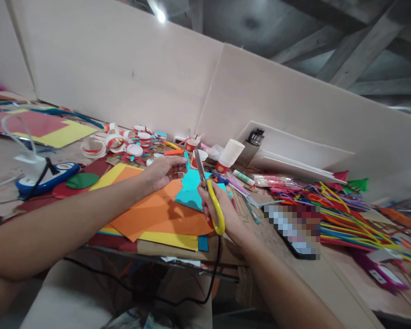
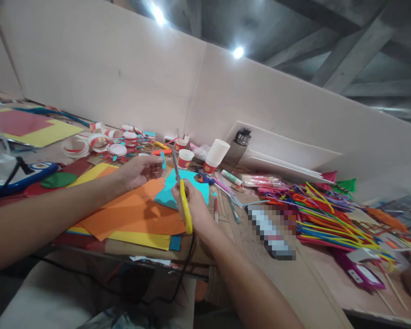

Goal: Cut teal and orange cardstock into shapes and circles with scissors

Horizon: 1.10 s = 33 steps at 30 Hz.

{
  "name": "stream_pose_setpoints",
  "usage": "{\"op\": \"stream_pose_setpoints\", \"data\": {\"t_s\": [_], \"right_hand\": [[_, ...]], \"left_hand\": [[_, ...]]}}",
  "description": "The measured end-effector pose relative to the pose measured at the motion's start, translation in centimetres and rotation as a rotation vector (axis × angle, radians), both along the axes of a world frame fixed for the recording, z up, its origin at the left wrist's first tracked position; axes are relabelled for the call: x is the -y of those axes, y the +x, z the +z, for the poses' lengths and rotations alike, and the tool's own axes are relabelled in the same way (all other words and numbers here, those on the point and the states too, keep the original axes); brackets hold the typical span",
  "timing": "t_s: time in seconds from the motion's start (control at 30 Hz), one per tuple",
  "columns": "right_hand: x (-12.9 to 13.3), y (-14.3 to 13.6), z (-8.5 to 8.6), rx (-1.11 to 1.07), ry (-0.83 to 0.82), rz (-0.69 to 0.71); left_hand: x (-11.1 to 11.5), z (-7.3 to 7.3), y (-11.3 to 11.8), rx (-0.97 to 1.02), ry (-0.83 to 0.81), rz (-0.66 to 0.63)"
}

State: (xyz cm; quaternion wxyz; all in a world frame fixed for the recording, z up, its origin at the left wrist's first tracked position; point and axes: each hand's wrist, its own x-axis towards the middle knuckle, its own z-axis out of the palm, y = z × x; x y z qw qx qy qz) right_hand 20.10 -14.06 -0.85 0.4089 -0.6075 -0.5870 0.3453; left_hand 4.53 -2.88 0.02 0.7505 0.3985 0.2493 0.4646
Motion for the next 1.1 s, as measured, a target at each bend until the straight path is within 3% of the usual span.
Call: {"op": "stream_pose_setpoints", "data": {"t_s": [0.17,0.3,0.53,0.77,1.1], "right_hand": [[0.0,-0.1,0.0,-0.064,0.057,-0.034],[0.3,-0.1,0.7,0.047,0.138,0.031],[0.4,-0.1,0.6,0.214,0.209,0.145],[-0.1,0.0,-0.3,0.180,0.136,0.140],[0.2,-0.2,0.4,0.159,0.084,0.169]], "left_hand": [[0.0,-0.4,0.2,0.020,0.005,-0.027],[0.6,-0.2,0.4,0.081,0.018,-0.039],[1.2,0.8,0.5,0.124,-0.065,0.131],[1.6,0.7,0.7,0.171,-0.053,0.128],[1.8,0.9,0.9,0.155,-0.071,0.147]]}}
